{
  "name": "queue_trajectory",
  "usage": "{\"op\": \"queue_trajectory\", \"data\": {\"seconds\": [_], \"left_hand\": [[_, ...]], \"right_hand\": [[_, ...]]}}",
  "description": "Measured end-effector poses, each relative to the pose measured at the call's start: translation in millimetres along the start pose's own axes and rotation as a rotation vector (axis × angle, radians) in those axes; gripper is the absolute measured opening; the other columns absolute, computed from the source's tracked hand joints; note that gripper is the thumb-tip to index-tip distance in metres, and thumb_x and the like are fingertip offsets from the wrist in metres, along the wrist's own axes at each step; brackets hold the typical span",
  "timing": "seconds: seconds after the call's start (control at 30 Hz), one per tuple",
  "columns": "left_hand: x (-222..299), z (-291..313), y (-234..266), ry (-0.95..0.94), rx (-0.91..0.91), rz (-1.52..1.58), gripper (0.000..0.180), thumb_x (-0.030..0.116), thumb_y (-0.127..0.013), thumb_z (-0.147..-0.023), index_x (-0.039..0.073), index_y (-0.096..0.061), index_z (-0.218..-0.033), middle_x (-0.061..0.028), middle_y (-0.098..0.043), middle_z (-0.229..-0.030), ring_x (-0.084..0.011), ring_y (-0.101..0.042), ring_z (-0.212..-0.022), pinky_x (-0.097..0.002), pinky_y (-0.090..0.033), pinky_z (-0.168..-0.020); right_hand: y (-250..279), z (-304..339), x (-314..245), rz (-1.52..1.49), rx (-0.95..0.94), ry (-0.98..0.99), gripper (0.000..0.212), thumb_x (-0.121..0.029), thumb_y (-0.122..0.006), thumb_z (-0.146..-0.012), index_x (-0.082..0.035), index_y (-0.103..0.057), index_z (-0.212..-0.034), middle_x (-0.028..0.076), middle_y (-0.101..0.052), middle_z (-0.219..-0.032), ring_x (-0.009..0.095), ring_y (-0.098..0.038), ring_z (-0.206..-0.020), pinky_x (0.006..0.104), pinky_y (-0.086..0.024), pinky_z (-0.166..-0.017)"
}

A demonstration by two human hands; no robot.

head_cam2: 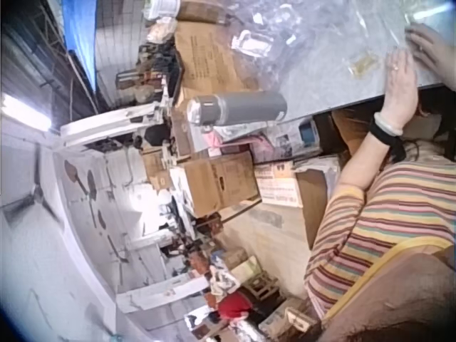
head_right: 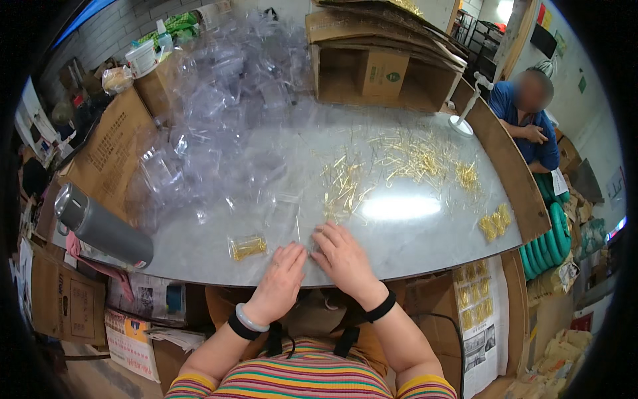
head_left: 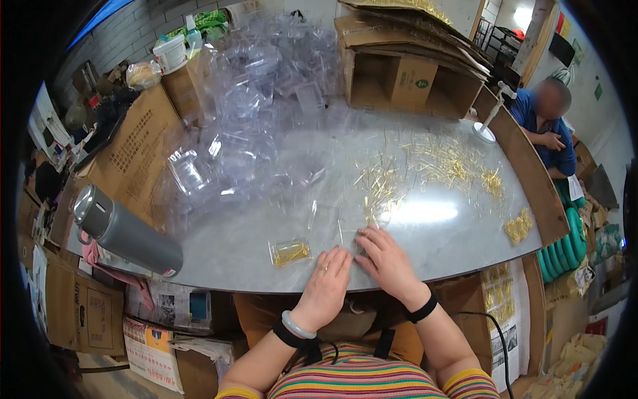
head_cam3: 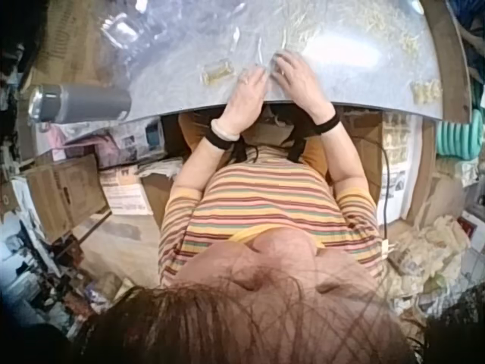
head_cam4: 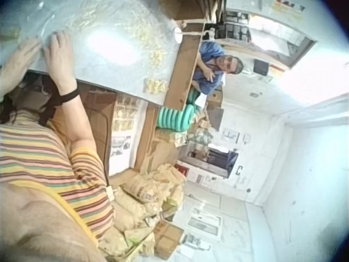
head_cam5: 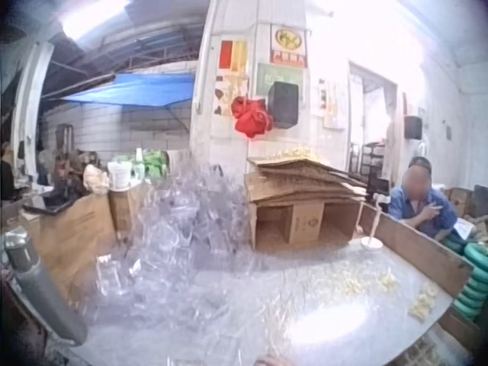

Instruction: Packing small gold-colored pins into plastic bags at a workstation.

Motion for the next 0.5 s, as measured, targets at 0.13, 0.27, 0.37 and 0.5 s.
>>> {"op": "queue_trajectory", "data": {"seconds": [0.13,0.27,0.37,0.5], "left_hand": [[5.3,-3.1,7.0,0.089,-0.074,0.405,0.039,-0.004,-0.055,-0.088,-0.005,-0.049,-0.127,-0.0251,-0.045,-0.139,-0.0439,-0.045,-0.13,-0.0475,-0.04,-0.108],[1.1,0.4,12.5,0.132,0.15,0.344,0.034,-0.007,-0.054,-0.083,-0.003,-0.052,-0.117,-0.0248,-0.048,-0.126,-0.0458,-0.05,-0.119,-0.0475,-0.046,-0.099],[-1.2,-1.2,13.3,0.122,0.12,0.239,0.035,-0.005,-0.057,-0.084,-0.003,-0.051,-0.118,-0.0238,-0.048,-0.123,-0.0435,-0.05,-0.116,-0.0465,-0.045,-0.099],[2.8,-9.7,5.0,0.091,0.053,0.097,0.047,-0.001,-0.059,-0.084,-0.006,-0.046,-0.129,-0.0271,-0.045,-0.134,-0.045,-0.044,-0.126,-0.0497,-0.039,-0.107]], "right_hand": [[8.9,5.4,-5.1,-0.023,0.065,-0.094,0.047,-0.032,-0.067,-0.09,-0.008,-0.057,-0.13,0.019,-0.049,-0.141,0.041,-0.043,-0.134,0.0489,-0.037,-0.11],[-2.1,1.2,-9.6,0.199,-0.034,0.082,0.056,-0.043,-0.056,-0.096,-0.007,-0.053,-0.138,0.018,-0.044,-0.149,0.042,-0.039,-0.137,0.0566,-0.028,-0.114],[-2.2,6.4,10.6,0.242,0.048,-0.118,0.053,-0.039,-0.054,-0.098,-0.006,-0.052,-0.139,0.015,-0.046,-0.149,0.04,-0.04,-0.137,0.0549,-0.029,-0.114],[4.7,11.7,5.5,0.241,0.101,0.011,0.052,-0.037,-0.058,-0.096,-0.004,-0.053,-0.136,0.017,-0.052,-0.141,0.038,-0.046,-0.134,0.0539,-0.033,-0.111]]}}
Point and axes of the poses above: each hand's wrist, its own z-axis away from the middle knuckle, its own y-axis out of the back of the hand, x = y × z, the point moved 5 cm from there along -z, towards the middle knuckle
